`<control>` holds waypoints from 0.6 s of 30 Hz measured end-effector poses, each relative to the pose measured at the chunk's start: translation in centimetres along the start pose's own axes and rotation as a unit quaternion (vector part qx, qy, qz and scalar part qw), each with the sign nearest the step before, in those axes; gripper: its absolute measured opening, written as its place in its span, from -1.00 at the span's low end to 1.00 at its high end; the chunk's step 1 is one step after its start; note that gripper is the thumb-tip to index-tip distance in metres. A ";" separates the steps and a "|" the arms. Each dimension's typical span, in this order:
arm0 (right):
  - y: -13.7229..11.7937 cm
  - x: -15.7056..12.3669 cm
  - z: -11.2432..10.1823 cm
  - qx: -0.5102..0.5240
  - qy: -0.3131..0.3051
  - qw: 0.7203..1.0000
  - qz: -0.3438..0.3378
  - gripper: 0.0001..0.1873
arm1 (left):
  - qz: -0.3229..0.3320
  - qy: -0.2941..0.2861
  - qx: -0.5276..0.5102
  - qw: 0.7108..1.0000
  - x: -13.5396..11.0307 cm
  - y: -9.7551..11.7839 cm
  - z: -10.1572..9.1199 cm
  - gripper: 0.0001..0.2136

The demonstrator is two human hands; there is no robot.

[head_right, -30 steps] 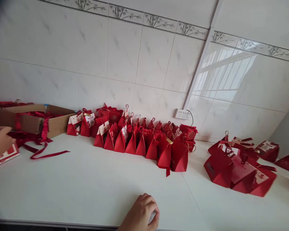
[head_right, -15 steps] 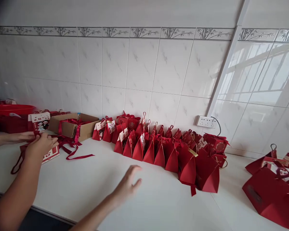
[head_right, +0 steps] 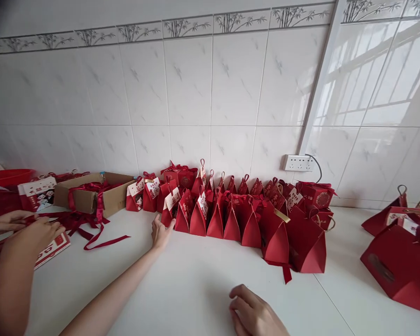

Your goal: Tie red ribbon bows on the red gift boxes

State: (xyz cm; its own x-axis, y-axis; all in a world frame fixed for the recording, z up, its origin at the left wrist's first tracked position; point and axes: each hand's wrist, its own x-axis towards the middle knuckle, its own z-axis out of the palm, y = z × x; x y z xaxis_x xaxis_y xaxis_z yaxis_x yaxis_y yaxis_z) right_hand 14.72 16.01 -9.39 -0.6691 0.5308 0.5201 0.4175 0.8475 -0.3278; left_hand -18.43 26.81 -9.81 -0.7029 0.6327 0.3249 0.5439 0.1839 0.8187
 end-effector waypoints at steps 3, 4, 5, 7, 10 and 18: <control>0.0 0.8 1.6 0.023 0.011 0.998 0.050 -0.77 | -0.012 0.004 0.005 1.000 0.9 0.4 0.3 -0.46; 0.1 0.8 1.9 0.029 0.015 0.997 0.068 -0.78 | -0.017 0.006 0.004 1.000 1.2 0.5 0.3 -0.48; 0.2 0.8 1.9 0.035 0.019 0.996 0.083 -0.78 | -0.023 0.007 0.001 1.000 1.5 0.6 0.3 -0.51; 0.4 0.7 1.7 0.050 0.026 0.993 0.103 -0.79 | -0.039 0.010 -0.012 0.999 1.8 0.7 0.1 -0.57; 0.3 0.6 1.1 0.060 0.036 0.992 0.109 -0.81 | -0.057 0.031 -0.053 0.997 1.7 1.1 -0.8 -0.61; 0.0 0.3 0.9 0.078 0.118 0.982 0.125 -0.78 | 0.033 0.191 -0.197 0.961 -1.9 3.1 -5.6 -0.50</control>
State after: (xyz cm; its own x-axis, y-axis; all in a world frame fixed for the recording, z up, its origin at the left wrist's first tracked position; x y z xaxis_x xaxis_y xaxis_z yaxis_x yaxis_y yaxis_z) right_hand 13.96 16.22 -9.94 -0.3885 0.7234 0.5707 0.4392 0.6898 -0.5755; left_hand -17.97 21.91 -5.25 -0.8304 0.2965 0.4718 0.4315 -0.1935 0.8811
